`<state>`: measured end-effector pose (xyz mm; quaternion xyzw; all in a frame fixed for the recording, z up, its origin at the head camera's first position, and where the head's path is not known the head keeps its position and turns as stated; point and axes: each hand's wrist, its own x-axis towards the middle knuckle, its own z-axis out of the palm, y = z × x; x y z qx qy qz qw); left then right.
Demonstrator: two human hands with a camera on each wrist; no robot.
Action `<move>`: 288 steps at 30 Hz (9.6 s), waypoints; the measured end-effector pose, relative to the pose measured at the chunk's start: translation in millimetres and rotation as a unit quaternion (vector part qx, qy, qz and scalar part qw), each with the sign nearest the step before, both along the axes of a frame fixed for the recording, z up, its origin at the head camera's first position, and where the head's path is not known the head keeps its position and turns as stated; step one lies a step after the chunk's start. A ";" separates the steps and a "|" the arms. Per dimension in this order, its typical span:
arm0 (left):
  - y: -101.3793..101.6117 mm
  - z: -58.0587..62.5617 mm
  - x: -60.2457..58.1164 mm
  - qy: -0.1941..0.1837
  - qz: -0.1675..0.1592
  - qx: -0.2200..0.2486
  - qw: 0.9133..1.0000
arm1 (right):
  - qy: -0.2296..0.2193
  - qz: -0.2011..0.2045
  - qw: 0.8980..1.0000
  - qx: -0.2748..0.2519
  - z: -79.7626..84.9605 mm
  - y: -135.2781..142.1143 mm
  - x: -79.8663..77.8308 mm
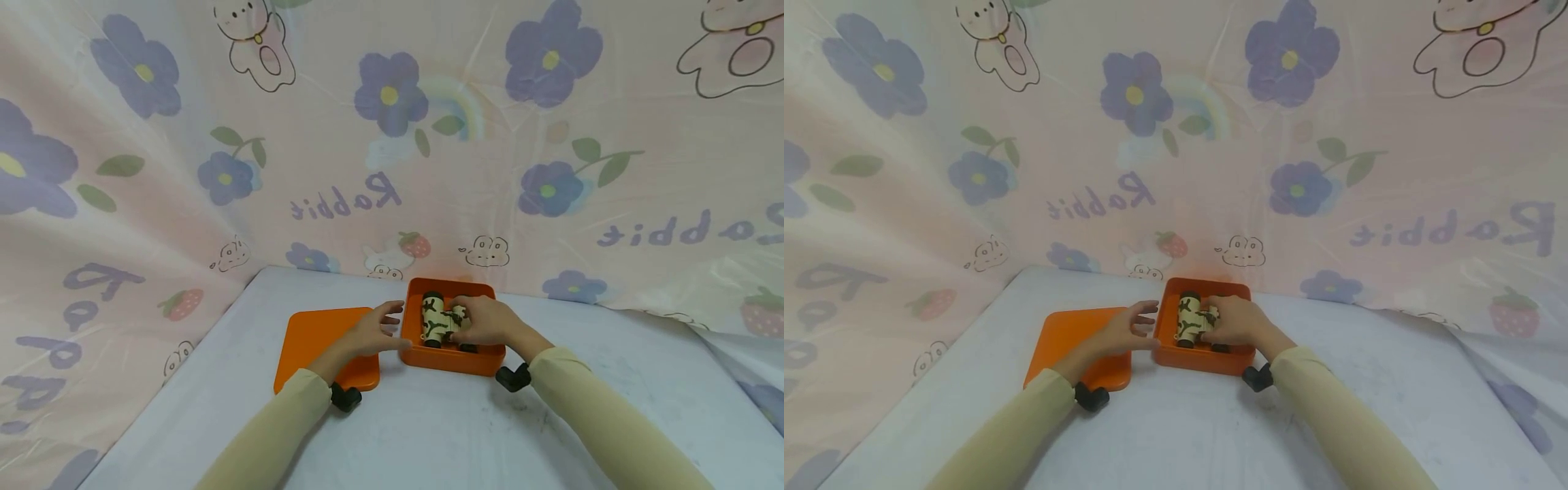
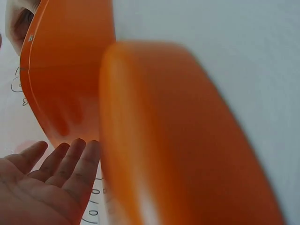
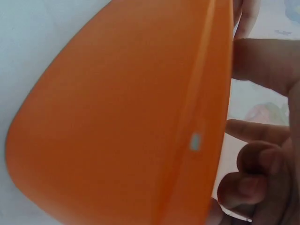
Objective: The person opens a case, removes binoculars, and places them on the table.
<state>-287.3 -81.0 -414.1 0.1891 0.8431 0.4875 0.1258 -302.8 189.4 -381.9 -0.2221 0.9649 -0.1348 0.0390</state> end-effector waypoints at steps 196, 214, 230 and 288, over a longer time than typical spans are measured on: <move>9.4 -13.5 -6.5 -0.050 0.003 0.037 0.998 | 0.040 -0.062 0.997 -0.013 56.6 91.9 18.3; 9.5 -13.3 -7.1 -0.051 0.003 0.036 0.998 | 0.030 -0.073 0.997 -0.017 56.2 110.6 25.0; 10.4 -10.4 -4.9 -0.049 0.007 0.018 0.999 | 0.032 -0.085 0.996 -0.012 59.1 120.8 29.2; 12.5 -6.0 -1.7 -0.055 0.012 0.009 0.998 | -0.009 -0.109 0.994 -0.019 1.8 153.9 41.2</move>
